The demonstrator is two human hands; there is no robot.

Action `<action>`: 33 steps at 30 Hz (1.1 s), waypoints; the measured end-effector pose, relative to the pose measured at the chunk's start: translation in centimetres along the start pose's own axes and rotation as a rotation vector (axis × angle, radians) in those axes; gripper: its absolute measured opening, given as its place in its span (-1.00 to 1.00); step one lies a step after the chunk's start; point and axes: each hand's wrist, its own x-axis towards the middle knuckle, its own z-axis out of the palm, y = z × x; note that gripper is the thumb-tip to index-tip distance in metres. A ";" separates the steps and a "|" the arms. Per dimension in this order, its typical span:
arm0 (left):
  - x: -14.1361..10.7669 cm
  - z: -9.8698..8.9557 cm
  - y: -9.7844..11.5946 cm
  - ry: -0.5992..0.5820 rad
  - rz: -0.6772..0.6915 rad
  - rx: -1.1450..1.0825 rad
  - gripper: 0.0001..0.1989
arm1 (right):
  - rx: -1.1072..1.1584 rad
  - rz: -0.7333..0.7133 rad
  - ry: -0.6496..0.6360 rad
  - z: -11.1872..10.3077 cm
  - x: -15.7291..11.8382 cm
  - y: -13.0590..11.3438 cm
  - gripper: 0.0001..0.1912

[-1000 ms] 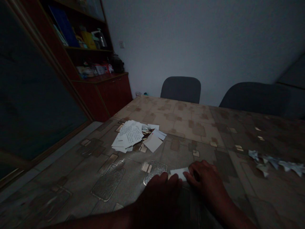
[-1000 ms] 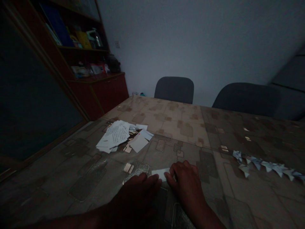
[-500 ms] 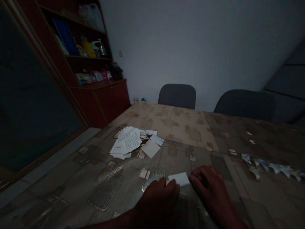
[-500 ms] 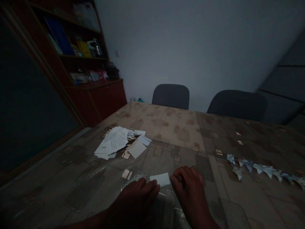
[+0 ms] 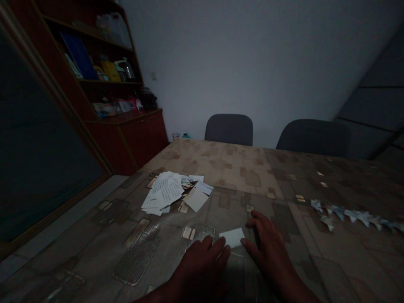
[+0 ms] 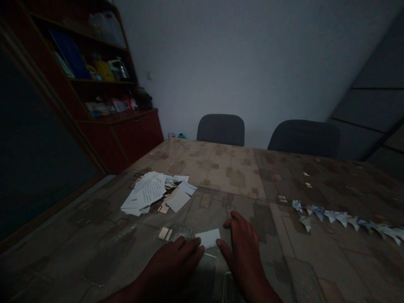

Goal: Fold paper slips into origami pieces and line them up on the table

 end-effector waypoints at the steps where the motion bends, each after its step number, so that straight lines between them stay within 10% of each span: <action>1: -0.3 0.1 -0.2 0.004 0.013 -0.001 -0.39 | 0.004 0.007 0.016 -0.1 0.0 0.0 -0.76; 14: -1.0 1.4 -1.2 0.074 0.051 0.065 -0.36 | -0.041 -0.060 -0.003 1.3 0.0 -2.5 -0.50; 24: -1.5 2.6 -1.8 0.188 0.077 0.039 -0.34 | -0.009 0.023 0.029 -0.5 0.2 0.5 -0.68; 33: -1.5 2.1 -1.3 0.218 0.050 0.050 -0.43 | 0.124 -0.018 -0.058 -1.1 1.5 -2.3 -0.88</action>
